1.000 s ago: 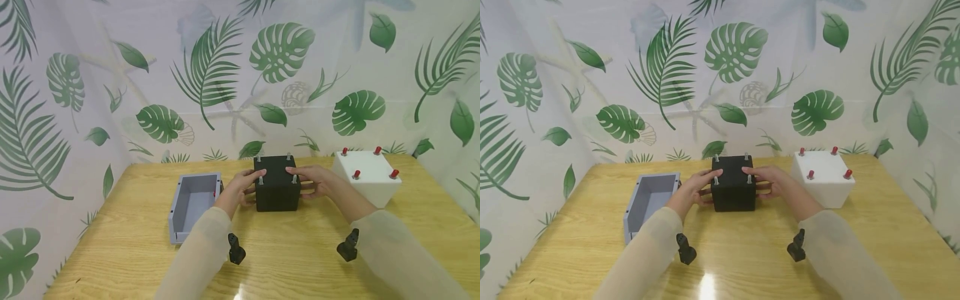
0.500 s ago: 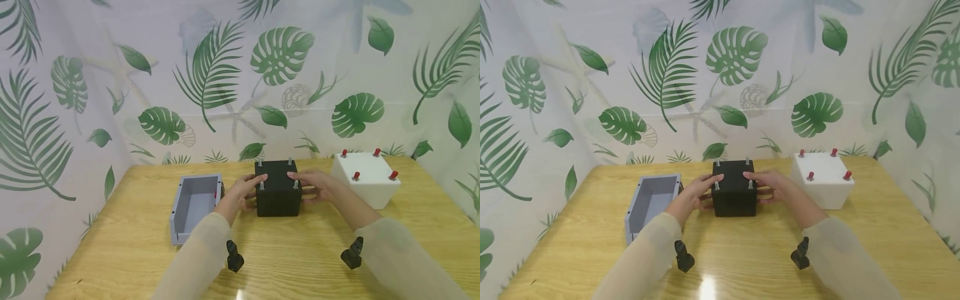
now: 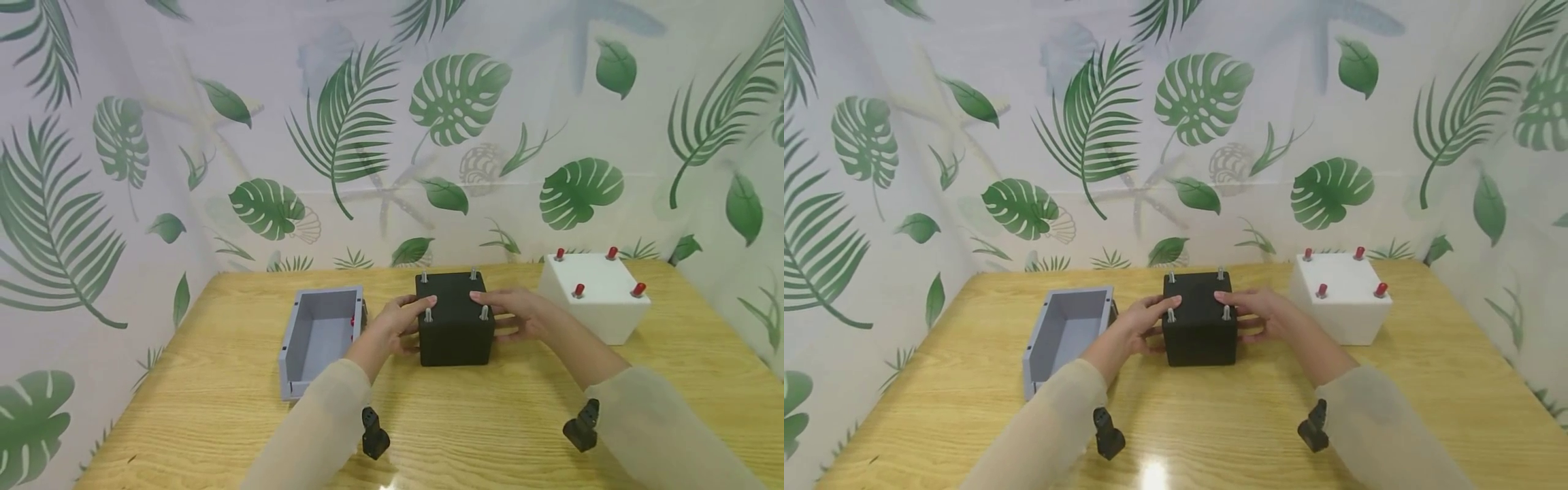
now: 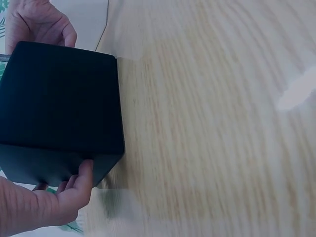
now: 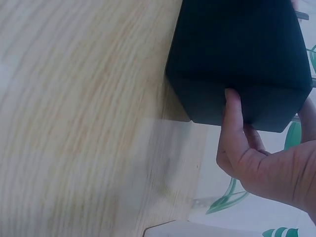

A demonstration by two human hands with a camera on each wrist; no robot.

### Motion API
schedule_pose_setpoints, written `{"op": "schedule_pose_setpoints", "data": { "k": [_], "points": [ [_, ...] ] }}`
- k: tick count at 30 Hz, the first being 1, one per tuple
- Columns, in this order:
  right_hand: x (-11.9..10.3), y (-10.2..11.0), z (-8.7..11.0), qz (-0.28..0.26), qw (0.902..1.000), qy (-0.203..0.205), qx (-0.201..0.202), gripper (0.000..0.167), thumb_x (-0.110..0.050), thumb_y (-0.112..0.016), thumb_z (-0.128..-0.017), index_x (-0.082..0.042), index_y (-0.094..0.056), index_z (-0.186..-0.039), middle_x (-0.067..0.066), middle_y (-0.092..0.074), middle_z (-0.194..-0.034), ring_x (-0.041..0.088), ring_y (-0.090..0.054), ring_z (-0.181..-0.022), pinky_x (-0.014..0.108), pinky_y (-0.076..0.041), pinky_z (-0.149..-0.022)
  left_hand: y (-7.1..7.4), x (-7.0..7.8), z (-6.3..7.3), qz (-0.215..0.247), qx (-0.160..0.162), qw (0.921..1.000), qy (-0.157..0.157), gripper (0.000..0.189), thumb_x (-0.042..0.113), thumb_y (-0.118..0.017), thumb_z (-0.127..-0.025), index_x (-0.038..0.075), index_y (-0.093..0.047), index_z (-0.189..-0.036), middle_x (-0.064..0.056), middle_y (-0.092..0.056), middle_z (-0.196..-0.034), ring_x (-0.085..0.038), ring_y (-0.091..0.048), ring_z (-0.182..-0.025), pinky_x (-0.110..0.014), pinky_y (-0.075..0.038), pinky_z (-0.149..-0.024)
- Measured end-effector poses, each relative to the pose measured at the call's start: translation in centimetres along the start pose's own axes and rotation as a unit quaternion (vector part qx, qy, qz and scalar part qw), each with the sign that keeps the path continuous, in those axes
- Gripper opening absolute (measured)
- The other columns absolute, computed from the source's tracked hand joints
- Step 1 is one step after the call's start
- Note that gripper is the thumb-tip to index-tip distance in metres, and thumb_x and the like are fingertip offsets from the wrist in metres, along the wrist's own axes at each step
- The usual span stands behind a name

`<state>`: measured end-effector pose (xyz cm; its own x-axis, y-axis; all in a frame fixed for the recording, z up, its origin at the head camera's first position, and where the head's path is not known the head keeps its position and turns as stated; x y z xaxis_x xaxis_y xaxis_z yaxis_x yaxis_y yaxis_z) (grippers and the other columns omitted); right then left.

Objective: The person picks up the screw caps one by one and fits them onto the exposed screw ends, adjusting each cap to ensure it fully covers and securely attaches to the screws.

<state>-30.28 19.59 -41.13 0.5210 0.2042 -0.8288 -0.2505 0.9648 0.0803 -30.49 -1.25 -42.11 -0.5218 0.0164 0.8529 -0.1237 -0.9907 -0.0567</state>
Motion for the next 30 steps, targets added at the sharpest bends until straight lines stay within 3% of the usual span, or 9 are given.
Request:
{"op": "schedule_pose_setpoints", "data": {
  "k": [15, 30],
  "points": [
    [0.7, -0.4, 0.9, 0.006, 0.9999, -0.001, 0.009, 0.085, -0.048, -0.066, -0.085, -0.003, -0.026, -0.145, 0.022, -0.034, -0.143, 0.035, -0.046, -0.121, 0.043, -0.055, -0.084, 0.0, -0.7, 1.2, -0.020, 0.003, 0.9998, -0.009, 0.069, 0.042, -0.073, -0.080, 0.019, -0.043, -0.138, -0.012, -0.050, -0.135, -0.033, -0.051, -0.120, -0.055, -0.048, -0.088],
    [1.4, -0.8, 2.1, 0.014, 0.9998, 0.014, 0.008, 0.084, -0.050, -0.067, -0.083, -0.003, -0.031, -0.143, 0.022, -0.037, -0.141, 0.031, -0.053, -0.115, 0.041, -0.057, -0.079, 0.1, -1.4, 2.2, -0.033, -0.014, 0.9990, -0.027, 0.076, 0.043, -0.072, -0.082, 0.017, -0.036, -0.144, -0.013, -0.048, -0.138, -0.033, -0.051, -0.122, -0.055, -0.050, -0.084]
  ]
}}
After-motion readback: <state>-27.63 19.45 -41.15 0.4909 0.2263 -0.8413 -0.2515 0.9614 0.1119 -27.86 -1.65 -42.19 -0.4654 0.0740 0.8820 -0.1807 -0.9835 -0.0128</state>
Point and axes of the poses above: each hand's wrist, its own z-axis away from the middle knuckle, its own y-axis out of the back of the hand, x = y × z, the point moved 5 cm from there along -z, towards the middle knuckle
